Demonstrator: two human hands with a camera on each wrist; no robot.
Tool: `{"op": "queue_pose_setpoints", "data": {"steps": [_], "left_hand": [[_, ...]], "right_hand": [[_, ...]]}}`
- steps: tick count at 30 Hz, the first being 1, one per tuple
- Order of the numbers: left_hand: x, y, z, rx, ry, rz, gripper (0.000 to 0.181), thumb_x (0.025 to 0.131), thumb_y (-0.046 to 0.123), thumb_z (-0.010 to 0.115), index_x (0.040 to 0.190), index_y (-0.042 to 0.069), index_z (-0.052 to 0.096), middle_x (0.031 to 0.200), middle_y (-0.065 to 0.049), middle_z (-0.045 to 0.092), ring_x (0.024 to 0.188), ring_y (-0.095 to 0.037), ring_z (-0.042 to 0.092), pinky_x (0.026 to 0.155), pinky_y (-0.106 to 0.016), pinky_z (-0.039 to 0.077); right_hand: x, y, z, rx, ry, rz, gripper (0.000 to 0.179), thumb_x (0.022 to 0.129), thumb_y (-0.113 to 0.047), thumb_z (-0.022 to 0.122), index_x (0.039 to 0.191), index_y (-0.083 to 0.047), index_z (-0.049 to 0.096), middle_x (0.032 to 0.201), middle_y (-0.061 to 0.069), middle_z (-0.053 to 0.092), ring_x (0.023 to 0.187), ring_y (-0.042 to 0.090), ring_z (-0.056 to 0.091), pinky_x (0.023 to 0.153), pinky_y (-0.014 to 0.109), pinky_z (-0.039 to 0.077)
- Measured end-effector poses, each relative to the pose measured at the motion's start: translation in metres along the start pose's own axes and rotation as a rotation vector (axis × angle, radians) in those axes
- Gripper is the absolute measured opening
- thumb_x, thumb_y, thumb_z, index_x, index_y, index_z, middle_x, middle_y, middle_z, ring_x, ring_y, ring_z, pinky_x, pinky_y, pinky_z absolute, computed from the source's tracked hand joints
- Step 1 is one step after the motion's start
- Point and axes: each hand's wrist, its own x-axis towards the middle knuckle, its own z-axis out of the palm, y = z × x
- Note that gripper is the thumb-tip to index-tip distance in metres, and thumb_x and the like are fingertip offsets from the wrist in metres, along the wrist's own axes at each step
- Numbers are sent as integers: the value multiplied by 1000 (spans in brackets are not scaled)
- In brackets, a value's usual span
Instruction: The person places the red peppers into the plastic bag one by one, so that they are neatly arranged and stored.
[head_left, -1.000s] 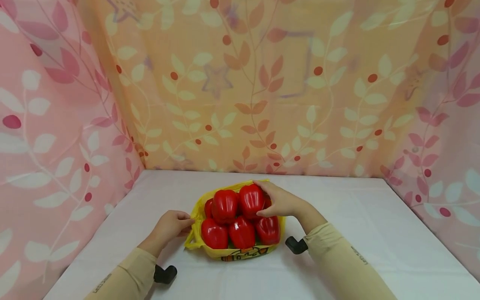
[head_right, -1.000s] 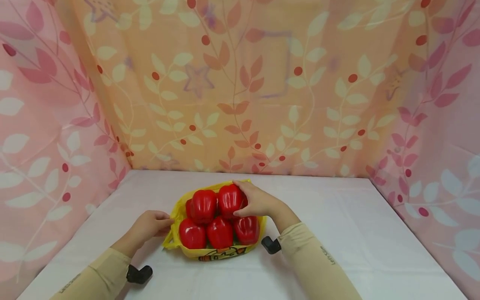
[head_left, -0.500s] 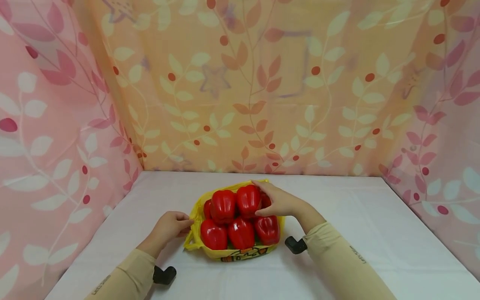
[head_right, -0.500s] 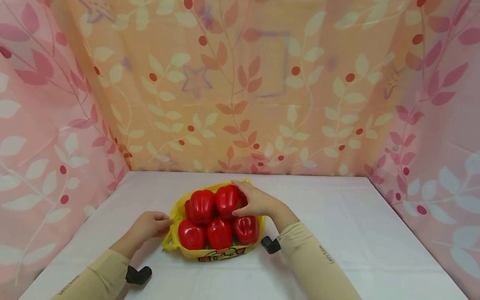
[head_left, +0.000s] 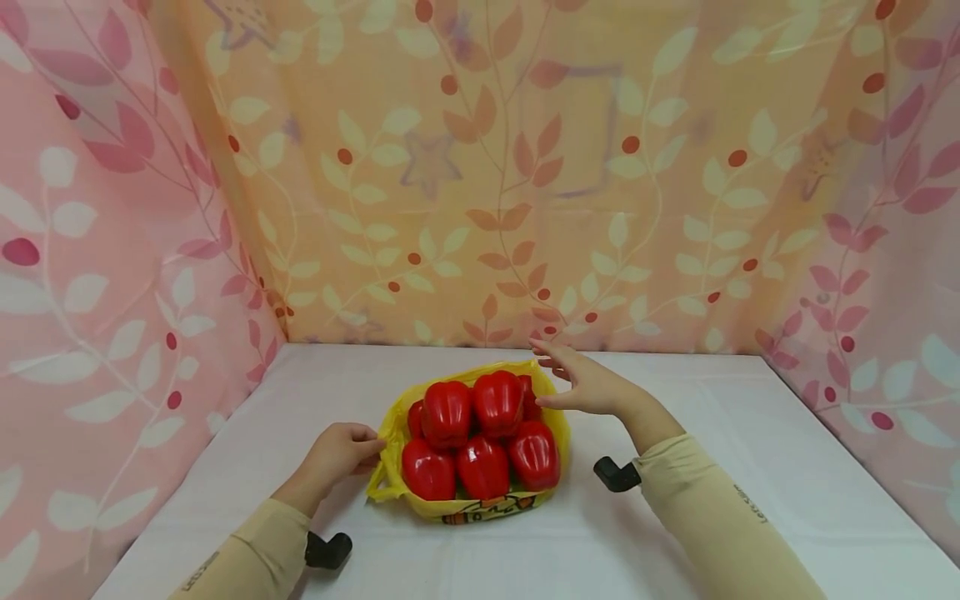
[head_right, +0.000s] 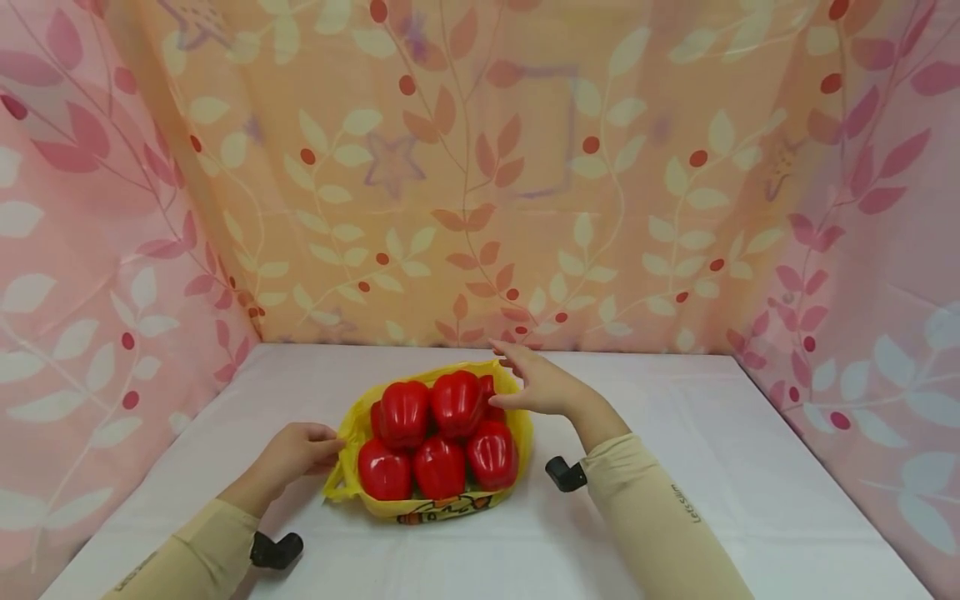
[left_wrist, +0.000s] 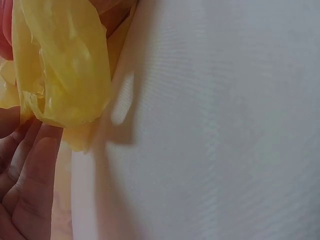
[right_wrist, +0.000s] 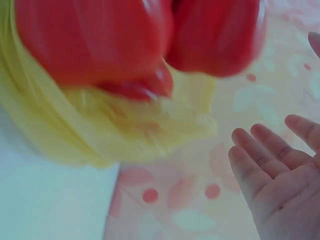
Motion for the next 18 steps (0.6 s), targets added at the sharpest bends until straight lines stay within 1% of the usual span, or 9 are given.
{"op": "queue_pose_setpoints", "data": {"steps": [2, 4, 7, 9, 12, 15, 18], "left_hand": [[0, 0, 0, -1, 0, 4, 15, 85, 15, 64, 88, 1, 67, 79, -6, 64, 68, -17, 62, 66, -31, 55], [0, 0, 0, -1, 4, 4, 14, 85, 14, 63, 88, 1, 67, 78, -6, 64, 67, -17, 62, 65, -31, 55], [0, -1, 0, 2, 9, 4, 14, 85, 14, 63, 87, 1, 67, 77, -5, 64, 67, -16, 61, 65, -31, 55], [-1, -1, 0, 5, 12, 2, 13, 85, 14, 63, 87, 1, 67, 77, -5, 64, 67, -16, 62, 65, -31, 55], [-1, 1, -1, 16, 5, 6, 14, 85, 15, 63, 87, 1, 67, 77, -5, 64, 67, -16, 62, 65, -31, 55], [-1, 4, -5, 58, -12, 6, 16, 86, 18, 62, 88, 3, 67, 80, -4, 65, 70, -17, 62, 66, -31, 54], [-2, 9, -12, 159, -25, 40, 16, 86, 22, 62, 88, 7, 67, 84, -3, 65, 74, -17, 62, 66, -31, 53]], "right_hand": [[-3, 2, -9, -3, 16, -11, 83, 79, -24, 71, 145, -19, 22, 143, 9, 32, 127, 32, 37, 103, 49, 30], [-7, 4, -17, -16, 34, 11, 81, 79, -24, 70, 145, -22, 23, 143, 7, 32, 127, 32, 36, 103, 49, 30], [-16, 8, -32, -57, 59, 79, 81, 81, -30, 69, 145, -26, 20, 144, 9, 31, 128, 34, 35, 102, 52, 30], [-22, 11, -42, -93, 72, 129, 81, 81, -35, 67, 146, -27, 18, 145, 10, 29, 128, 35, 34, 101, 54, 30], [-34, 18, -57, -132, 87, 176, 81, 83, -40, 64, 146, -26, 15, 146, 13, 25, 129, 38, 32, 98, 59, 30], [-47, 25, -68, -156, 109, 195, 80, 84, -40, 63, 146, -25, 15, 147, 13, 22, 129, 39, 29, 97, 61, 30], [-62, 30, -77, -189, 129, 226, 80, 85, -41, 61, 147, -20, 15, 146, 17, 23, 129, 42, 28, 96, 63, 29]]}}
